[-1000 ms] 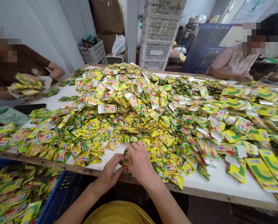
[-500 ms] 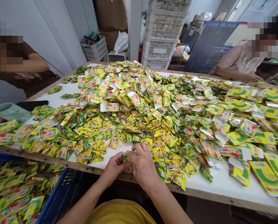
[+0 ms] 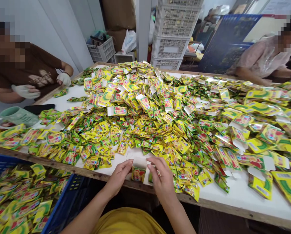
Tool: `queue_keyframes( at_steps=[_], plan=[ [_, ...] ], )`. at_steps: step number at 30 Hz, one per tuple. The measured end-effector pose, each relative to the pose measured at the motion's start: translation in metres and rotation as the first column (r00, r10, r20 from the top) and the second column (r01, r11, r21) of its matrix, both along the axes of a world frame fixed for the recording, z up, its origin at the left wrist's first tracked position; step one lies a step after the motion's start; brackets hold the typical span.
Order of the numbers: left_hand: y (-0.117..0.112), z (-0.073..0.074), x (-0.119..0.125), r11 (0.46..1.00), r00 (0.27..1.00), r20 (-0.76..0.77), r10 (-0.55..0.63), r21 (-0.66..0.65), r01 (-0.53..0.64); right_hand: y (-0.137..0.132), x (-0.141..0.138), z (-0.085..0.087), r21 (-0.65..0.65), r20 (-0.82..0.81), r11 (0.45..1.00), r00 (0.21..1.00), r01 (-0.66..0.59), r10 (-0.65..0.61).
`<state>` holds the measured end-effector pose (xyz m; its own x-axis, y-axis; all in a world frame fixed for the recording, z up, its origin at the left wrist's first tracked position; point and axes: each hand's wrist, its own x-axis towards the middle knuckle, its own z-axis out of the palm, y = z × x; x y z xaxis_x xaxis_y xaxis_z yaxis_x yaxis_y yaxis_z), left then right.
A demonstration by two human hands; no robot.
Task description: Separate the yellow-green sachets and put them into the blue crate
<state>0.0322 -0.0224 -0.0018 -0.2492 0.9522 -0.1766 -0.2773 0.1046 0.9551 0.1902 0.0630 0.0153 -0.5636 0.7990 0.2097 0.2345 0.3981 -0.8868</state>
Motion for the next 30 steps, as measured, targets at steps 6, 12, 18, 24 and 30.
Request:
queue_keyframes(
  at_steps=[6,12,18,24,30],
  plan=[
    [0.0,0.018,-0.006,0.99,0.991,0.131,-0.019,-0.138,0.038,-0.012,-0.006,-0.013,-0.692,-0.167,0.716,0.985,-0.092,-0.035],
    [0.008,0.011,-0.01,0.983,0.984,-0.056,0.167,-0.063,-0.17,-0.001,-0.018,-0.008,-0.275,-0.131,0.961,0.991,-0.036,0.0],
    [0.009,0.0,-0.006,0.979,0.949,-0.241,0.205,0.066,-0.195,0.007,-0.024,-0.009,-0.438,-0.139,0.899,0.99,-0.028,-0.037],
    [0.008,-0.001,-0.008,0.959,0.874,-0.448,0.188,0.277,-0.064,0.002,-0.017,-0.014,-0.215,-0.169,0.977,0.985,-0.011,-0.026],
    [-0.003,-0.009,-0.013,0.905,0.794,-0.596,0.12,0.395,0.16,-0.013,0.008,-0.016,0.217,-0.024,0.973,0.996,-0.075,0.083]
  ],
)
